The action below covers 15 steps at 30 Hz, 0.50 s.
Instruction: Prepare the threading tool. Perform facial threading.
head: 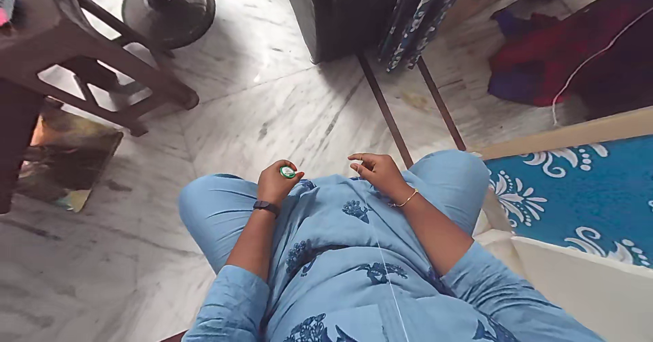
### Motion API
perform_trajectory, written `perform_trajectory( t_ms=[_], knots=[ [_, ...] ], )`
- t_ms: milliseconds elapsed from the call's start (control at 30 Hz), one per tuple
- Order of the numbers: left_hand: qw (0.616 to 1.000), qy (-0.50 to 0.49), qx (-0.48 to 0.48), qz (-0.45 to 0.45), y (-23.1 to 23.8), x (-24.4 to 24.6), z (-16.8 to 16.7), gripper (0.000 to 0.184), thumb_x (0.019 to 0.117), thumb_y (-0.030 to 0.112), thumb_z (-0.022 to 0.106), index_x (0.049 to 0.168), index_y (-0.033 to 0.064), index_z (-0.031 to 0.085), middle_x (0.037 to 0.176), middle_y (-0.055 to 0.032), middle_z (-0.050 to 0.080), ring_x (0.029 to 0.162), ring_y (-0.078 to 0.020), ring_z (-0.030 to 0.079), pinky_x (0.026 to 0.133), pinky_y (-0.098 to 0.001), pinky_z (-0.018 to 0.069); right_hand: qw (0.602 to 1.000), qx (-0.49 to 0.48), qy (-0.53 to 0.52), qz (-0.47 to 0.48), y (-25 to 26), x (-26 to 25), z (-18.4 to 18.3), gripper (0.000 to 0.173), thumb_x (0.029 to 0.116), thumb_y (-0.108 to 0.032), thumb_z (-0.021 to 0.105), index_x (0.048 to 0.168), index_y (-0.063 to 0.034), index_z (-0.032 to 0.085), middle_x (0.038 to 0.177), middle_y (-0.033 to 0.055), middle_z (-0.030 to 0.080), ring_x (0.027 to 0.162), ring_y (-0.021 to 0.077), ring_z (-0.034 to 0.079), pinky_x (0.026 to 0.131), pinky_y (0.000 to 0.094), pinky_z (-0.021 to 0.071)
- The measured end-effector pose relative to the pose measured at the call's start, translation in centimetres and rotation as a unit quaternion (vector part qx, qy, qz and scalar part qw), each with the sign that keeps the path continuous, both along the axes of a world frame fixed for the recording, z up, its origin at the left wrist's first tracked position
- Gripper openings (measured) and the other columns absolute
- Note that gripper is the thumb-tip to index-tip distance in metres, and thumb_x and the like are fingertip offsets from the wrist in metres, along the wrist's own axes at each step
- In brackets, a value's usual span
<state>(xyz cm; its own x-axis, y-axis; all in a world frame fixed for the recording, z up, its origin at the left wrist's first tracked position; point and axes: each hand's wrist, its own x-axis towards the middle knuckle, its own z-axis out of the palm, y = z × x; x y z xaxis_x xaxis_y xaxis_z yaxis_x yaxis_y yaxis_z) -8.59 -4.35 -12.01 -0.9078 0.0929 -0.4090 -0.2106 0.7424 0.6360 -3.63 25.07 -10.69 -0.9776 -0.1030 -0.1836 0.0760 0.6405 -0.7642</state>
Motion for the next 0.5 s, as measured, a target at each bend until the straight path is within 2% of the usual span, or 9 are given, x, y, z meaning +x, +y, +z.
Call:
perform_trajectory(
  t_ms=[200,500],
  knots=[
    [0.998,-0.028,-0.018,-0.046,0.9,-0.05,0.14,0.035,0.0869,0.032,0.084,0.11,0.0088,0.072,0.098,-0.0173,0.072,0.093,-0.0352,0.07,0.086,-0.061,0.0529,1.0,-0.016,0.013,0.014,-0.19,-0.11,-0.39,0.028,0.1026,-0.029,0.062,0.123,-0.0138,0.074,0.072,0.004,0.067,0.061,0.016,0.06,0.063,0.0394,0.0535],
    [0.998,-0.031,-0.017,-0.055,1.04,0.03,-0.17,0.034,0.0875,0.032,0.083,0.11,0.0095,0.072,0.097,-0.0162,0.073,0.093,-0.0343,0.07,0.086,-0.0605,0.0531,0.999,-0.015,-0.003,0.038,-0.73,-0.08,-0.44,0.028,0.1038,-0.029,0.06,0.123,-0.0139,0.074,0.073,0.0049,0.068,0.063,0.0171,0.062,0.065,0.0401,0.0544]
  ],
)
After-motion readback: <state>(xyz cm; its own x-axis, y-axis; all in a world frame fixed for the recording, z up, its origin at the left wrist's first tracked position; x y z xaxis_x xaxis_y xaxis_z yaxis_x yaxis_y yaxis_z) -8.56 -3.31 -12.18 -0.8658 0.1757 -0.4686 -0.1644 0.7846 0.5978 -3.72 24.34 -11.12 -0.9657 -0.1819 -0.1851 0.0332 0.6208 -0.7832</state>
